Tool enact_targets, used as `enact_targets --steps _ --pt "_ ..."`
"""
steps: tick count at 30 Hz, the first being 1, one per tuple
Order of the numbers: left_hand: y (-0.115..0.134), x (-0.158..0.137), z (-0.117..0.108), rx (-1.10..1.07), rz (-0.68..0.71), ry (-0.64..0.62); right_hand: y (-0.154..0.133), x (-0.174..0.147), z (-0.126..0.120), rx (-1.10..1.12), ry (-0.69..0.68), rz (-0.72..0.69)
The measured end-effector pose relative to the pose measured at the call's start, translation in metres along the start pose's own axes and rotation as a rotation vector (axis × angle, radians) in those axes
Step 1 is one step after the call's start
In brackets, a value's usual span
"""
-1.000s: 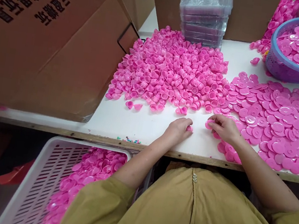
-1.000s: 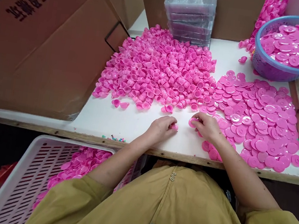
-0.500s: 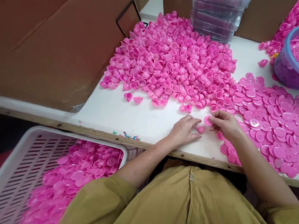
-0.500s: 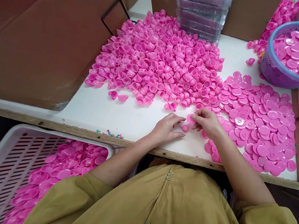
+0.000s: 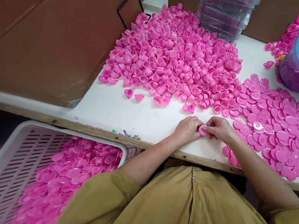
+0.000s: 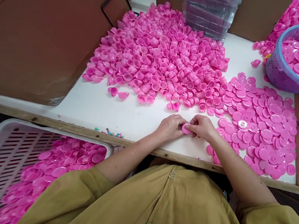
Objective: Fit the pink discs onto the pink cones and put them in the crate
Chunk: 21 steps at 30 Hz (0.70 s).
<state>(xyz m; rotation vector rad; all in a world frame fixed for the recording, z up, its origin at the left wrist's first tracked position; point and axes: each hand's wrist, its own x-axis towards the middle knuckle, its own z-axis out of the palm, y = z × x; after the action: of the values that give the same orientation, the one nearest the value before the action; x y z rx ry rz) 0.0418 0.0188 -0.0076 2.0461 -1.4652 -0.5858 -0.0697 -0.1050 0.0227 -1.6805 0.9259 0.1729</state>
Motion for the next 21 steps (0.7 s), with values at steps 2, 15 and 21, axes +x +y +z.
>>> enact_targets --steps 2,15,21 --pt "0.001 -0.001 -0.005 -0.007 0.000 -0.023 -0.004 0.000 -0.001 -0.053 -0.004 0.009" --pt "-0.005 0.032 -0.026 -0.104 -0.086 -0.341 -0.006 0.014 -0.007 -0.118 -0.141 0.067" --pt "0.005 0.038 -0.031 -0.035 -0.025 -0.413 -0.010 0.013 -0.005 -0.106 -0.152 0.101"
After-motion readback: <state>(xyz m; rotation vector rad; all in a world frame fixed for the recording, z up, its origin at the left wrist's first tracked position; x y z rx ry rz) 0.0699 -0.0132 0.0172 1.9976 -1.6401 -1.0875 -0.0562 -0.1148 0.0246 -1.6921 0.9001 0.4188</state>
